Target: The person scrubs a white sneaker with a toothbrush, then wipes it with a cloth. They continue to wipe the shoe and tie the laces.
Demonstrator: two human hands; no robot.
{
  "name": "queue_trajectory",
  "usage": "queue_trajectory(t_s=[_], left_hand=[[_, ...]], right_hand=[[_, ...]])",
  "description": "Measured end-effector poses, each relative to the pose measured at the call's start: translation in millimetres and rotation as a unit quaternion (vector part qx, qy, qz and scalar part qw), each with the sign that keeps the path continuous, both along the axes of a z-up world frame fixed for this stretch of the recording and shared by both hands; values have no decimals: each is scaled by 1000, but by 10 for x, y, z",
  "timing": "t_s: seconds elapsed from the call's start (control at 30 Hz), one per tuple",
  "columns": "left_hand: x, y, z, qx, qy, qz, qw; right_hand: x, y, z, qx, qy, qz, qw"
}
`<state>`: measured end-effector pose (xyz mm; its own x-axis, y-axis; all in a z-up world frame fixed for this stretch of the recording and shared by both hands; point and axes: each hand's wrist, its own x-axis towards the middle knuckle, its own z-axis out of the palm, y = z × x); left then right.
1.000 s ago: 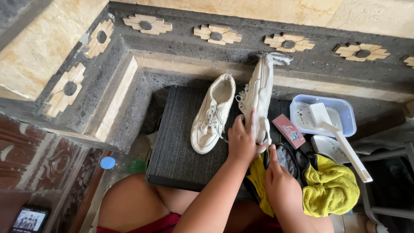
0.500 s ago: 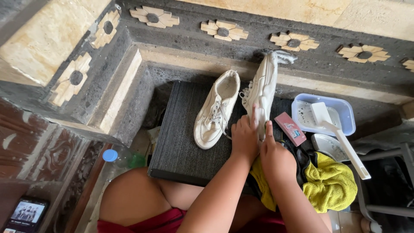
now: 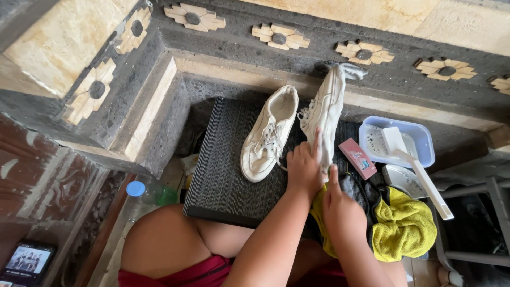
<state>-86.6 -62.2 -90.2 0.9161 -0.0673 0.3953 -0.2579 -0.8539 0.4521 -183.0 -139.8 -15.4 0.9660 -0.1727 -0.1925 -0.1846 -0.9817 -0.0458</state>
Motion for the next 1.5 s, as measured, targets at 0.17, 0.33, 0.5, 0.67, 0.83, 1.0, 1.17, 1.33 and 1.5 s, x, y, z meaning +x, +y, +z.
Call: queue_trajectory(t_s=[0.17,0.33,0.5,0.67,0.83,1.0,1.17,1.33,1.5], left_hand=[[-53,23,67,21,-4,10,1000],[-60,29,80,-28,-82,11,996],[-58,44,144,-5,-161,38,986],[-54,51,169,-1,-190,52,980],[-46,79,218,-7,-158,39,987],[105,-62,-82,-2,-214,71,974],[-75,89,213,-36,-133,16,990],[-40,70,216,-72,-48,1,996],[12,50,96,-172,-93,-9,981]], right_hand=[[313,-67,-4,30,-120,29,992],[615,-42,40,-9,-245,93,965],[974,-10,389,-47,-239,79,967],[1175,-1,579,-38,-238,61,969],[775,109,527,23,-176,24,984],[333,-66,1,144,-101,-38,984],[348,-145,99,215,-217,20,952],[622,-237,124,222,-230,62,946],[578,-307,-79,253,-192,18,948]])
